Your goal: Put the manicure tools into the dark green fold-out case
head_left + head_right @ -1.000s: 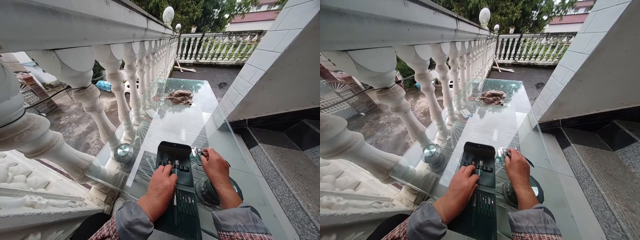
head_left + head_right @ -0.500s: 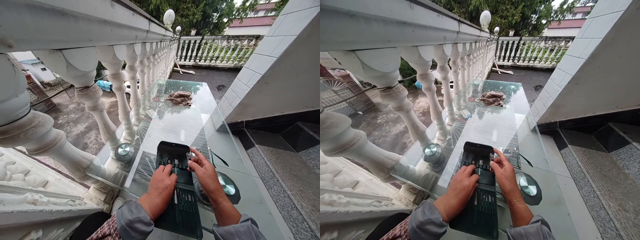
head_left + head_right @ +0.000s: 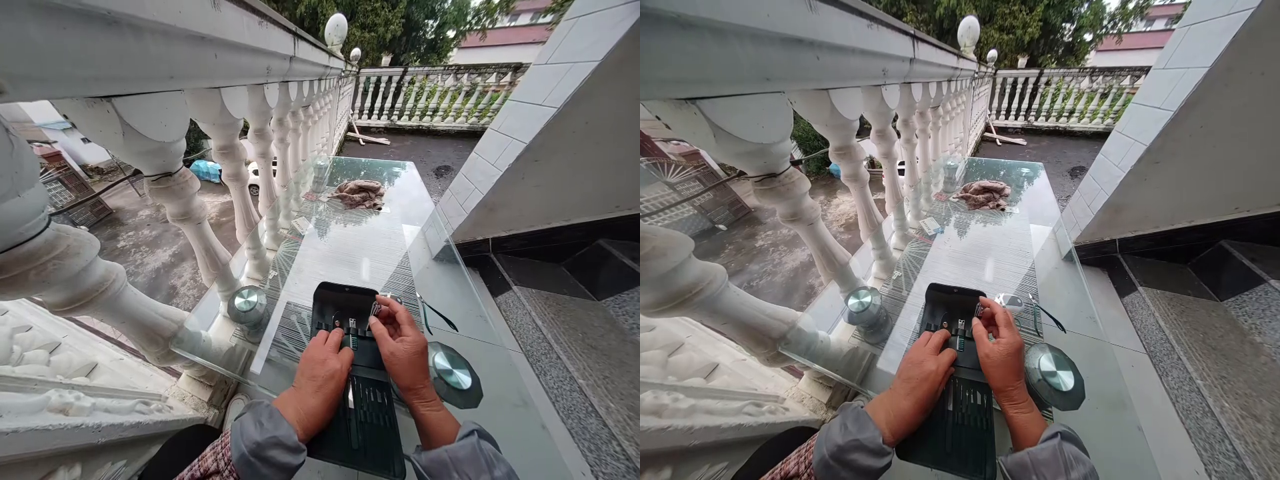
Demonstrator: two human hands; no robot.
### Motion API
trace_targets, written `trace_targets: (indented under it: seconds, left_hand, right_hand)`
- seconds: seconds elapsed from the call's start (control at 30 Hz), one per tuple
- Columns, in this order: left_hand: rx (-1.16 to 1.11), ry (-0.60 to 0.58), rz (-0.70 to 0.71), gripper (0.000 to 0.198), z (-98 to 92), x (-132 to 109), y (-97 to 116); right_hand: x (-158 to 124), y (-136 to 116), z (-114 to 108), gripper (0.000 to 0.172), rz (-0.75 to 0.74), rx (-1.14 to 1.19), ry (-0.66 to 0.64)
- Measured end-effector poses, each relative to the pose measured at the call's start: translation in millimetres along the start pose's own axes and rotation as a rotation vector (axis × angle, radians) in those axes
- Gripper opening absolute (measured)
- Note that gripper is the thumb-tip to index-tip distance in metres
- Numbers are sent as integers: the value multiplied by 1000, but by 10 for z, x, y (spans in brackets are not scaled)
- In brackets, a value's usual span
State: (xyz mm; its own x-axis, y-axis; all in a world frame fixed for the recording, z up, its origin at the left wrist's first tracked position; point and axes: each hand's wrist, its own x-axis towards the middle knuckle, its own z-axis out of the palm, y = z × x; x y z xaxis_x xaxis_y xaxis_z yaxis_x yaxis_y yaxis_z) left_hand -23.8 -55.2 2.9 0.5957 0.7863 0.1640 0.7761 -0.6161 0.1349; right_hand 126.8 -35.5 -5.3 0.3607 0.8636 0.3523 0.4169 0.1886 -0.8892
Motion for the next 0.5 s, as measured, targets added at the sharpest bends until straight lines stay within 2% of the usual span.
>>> trace_targets:
  seconds: [0.1,0.23,0.5]
  left_hand:
    - [9,-6,2,7,16,-2,-2]
    - [20,-21,1,6,15,1,-3]
    - [19,2,8,7,35,-6,-7]
  right_hand:
    - [34,106,39,31,-23,-108,-70]
    - [94,212,61,33,13,-156,-42]
    - [135,246,73,32,-6,-206,-161]
